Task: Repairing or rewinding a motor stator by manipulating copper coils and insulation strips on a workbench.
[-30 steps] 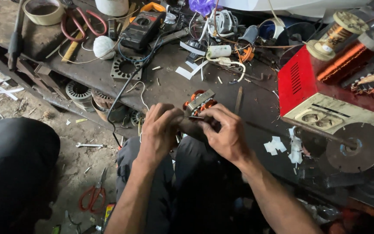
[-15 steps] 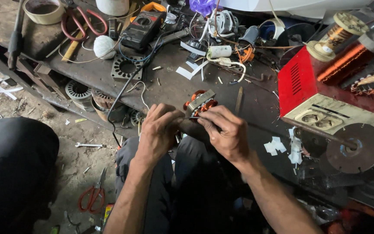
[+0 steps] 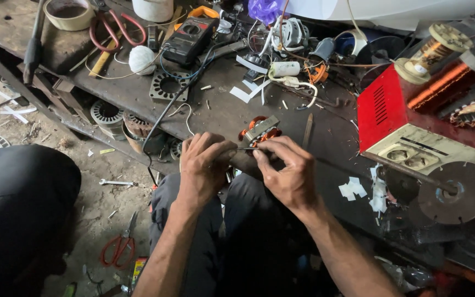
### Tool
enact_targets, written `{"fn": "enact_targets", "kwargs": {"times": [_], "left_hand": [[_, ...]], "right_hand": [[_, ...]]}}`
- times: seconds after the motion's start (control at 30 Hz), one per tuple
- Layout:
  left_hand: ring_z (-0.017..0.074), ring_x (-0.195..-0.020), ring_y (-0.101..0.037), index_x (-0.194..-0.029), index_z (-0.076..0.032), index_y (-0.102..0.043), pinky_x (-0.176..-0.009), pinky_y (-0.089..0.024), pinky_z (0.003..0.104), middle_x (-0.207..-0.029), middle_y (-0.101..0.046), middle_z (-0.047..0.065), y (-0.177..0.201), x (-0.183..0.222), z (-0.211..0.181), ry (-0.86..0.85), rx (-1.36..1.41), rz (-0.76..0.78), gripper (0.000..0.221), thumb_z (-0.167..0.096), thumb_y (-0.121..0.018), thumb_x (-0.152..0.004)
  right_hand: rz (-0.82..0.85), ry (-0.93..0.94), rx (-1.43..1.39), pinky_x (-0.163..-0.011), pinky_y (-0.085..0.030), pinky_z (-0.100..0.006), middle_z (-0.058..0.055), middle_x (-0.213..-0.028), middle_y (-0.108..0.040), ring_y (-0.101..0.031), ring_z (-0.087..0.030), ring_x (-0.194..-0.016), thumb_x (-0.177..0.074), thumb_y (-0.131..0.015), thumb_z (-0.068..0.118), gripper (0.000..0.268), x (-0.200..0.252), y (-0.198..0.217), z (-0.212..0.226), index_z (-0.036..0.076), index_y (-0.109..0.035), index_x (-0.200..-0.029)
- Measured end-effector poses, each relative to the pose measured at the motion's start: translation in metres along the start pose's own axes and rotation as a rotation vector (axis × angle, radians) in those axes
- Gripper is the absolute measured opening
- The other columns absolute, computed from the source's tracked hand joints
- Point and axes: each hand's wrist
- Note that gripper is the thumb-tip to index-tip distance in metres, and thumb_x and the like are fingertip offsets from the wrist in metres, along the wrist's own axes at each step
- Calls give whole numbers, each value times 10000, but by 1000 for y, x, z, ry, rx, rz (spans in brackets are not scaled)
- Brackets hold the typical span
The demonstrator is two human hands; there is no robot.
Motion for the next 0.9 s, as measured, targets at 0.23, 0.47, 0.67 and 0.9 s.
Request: {"fn": "enact_targets", "kwargs": {"times": [0.23, 0.47, 0.67, 0.9], "left_hand": [[279, -787, -582, -989, -193, -732, -876, -438, 393, -898, -626, 37, 0, 2, 4, 9, 34, -6, 80, -228, -660, -991], [288, -787, -592, -957, -179, -696, -874, -423, 386, -872, -604, 39, -4, 3, 11, 34, 46, 10, 111, -241, -628, -1019], [285, -791, -591, -946, -163, -669, -902, -411, 408, -853, -591, 43, 0, 2, 9, 7, -20, 34, 122, -244, -620, -1024], [266, -838, -609, -951, -179, -670, -939, -394, 417, -889, -599, 29, -3, 7, 10, 69, -38, 34, 127, -279, -638, -1022]], "right_hand": [[13, 64, 69, -642, -589, -338, -55, -807, -708, -727, -263, -714, -890, -754, 26, 77, -1, 2, 1, 98, -774, -905], [56, 245, 364, -632, -580, -358, -17, -835, -648, -669, -247, -728, -939, -734, 149, 32, -1, 0, -18, 147, -766, -936], [114, 265, 331, -632, -586, -376, -1, -851, -651, -671, -249, -768, -952, -723, 160, 36, -8, 7, -16, 160, -757, -939], [172, 268, 378, -618, -587, -360, 24, -853, -629, -659, -219, -784, -971, -709, 212, 65, -9, 7, -25, 195, -759, -934]]}}
Point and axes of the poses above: each hand's wrist, its own x-axis away from the middle knuckle, its own y-axis out of the back of the hand, z = x × y
